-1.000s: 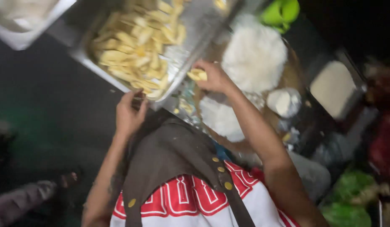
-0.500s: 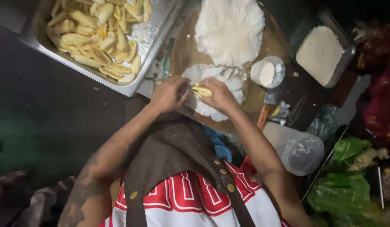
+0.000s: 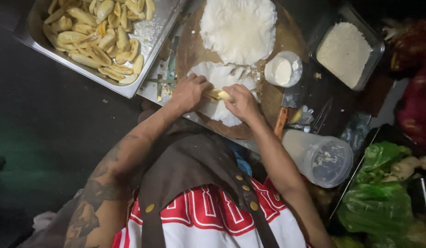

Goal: The person places banana slices onto a thin sheet of white dough on a wooden board, rolls the dough around the bananas to form a cylinder, and then places the finished roll into a metal tray. The person repeats this process multiple times.

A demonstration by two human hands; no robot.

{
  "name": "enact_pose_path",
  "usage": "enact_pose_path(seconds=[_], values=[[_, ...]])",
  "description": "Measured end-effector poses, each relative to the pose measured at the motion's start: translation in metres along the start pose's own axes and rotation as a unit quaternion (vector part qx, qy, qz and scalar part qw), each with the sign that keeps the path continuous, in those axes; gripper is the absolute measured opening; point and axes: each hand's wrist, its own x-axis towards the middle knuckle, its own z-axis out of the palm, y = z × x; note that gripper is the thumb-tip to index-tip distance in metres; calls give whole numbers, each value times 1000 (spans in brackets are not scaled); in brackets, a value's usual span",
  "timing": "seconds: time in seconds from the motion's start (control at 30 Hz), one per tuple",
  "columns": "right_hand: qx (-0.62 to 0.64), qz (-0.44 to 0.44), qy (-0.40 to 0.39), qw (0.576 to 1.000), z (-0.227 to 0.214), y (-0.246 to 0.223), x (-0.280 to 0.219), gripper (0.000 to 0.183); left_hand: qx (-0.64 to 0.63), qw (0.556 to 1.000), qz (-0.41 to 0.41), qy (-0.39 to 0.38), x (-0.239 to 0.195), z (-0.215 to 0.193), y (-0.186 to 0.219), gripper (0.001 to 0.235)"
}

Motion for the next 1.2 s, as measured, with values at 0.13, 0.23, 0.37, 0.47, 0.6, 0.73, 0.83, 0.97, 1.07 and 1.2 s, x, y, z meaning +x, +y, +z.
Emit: enact_pose_path(seconds=[0.13, 0.23, 0.37, 0.47, 0.6, 0.73, 0.83, 0.97, 1.07, 1.2], values=[[-28, 12, 2, 1000, -8, 2, -9, 43, 10, 1000, 7, -10, 3, 18, -7, 28], [-52, 34, -24, 998, -16, 1, -14, 31, -13, 999, 6, -50, 6, 25, -11, 27], [-85, 37, -54, 994, -32, -10, -12, 35, -50, 995, -13, -89, 9, 32, -12, 29], [-94, 55, -58, 992, -33, -3, -19, 45, -65, 991, -37, -113, 11, 35, -11, 29], [-45, 22, 9, 999, -28, 15, -30, 58, -71, 988, -39, -135, 14, 49, -16, 37], [-25, -24, 45, 998, -15, 6, -19, 54, -72, 990, -26, -114, 11, 80, -23, 37], [-31, -37, 72, 996, 6, 1, -8, 59, -82, 991, -15, -108, 12, 74, -19, 32], [-15, -55, 35, 998, 11, -15, 7, 42, -23, 993, 10, -112, 16, 41, -14, 33], [-21, -49, 16, 998, 13, -12, 10, 40, -4, 992, 30, -120, 18, 17, -10, 32], [5, -40, 25, 999, 18, -1, 7, 35, 35, 991, 35, -121, 10, 16, -19, 29]])
